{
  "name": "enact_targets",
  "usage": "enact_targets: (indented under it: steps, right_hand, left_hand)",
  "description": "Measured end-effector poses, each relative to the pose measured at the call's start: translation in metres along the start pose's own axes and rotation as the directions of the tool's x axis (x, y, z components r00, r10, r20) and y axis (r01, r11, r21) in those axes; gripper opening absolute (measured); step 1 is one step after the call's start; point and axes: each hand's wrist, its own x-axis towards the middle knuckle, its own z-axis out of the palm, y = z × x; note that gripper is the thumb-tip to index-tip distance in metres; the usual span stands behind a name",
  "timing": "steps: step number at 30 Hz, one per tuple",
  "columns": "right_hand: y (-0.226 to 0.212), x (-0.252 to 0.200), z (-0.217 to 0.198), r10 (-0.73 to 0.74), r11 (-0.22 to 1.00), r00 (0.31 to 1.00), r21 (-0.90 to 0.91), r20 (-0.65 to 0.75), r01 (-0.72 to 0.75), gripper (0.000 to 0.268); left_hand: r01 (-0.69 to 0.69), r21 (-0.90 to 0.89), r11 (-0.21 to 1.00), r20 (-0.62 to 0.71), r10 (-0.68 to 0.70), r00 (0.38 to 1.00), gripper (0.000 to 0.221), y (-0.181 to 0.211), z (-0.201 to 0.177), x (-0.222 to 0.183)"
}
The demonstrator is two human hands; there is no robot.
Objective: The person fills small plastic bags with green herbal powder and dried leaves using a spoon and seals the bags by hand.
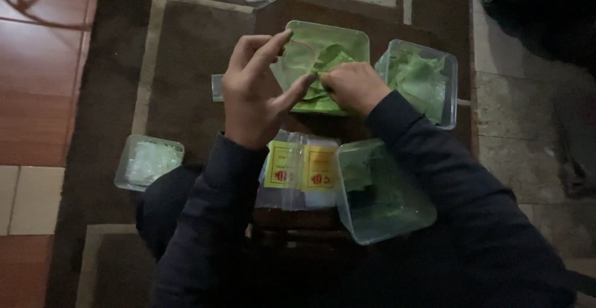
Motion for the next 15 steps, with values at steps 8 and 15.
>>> enact_targets:
  steps: [8, 15]
  right_hand:
    - [-0.004, -0.002, -0.053, 0.055, 0.982, 0.992, 0.176, 0.118, -0.075, 0.013]
    - [-0.014, -0.006, -0.110, 0.068, 0.921, 0.840, 0.290, 0.538, -0.261, 0.017]
  left_hand:
    - [0.001, 0.009, 1.000, -0.054, 0.000, 0.999, 0.058, -0.002, 0.003, 0.002]
    - [-0.013, 0.018, 1.000, -0.038, 0.013, 0.999, 0.056, 0.001, 0.005, 0.004]
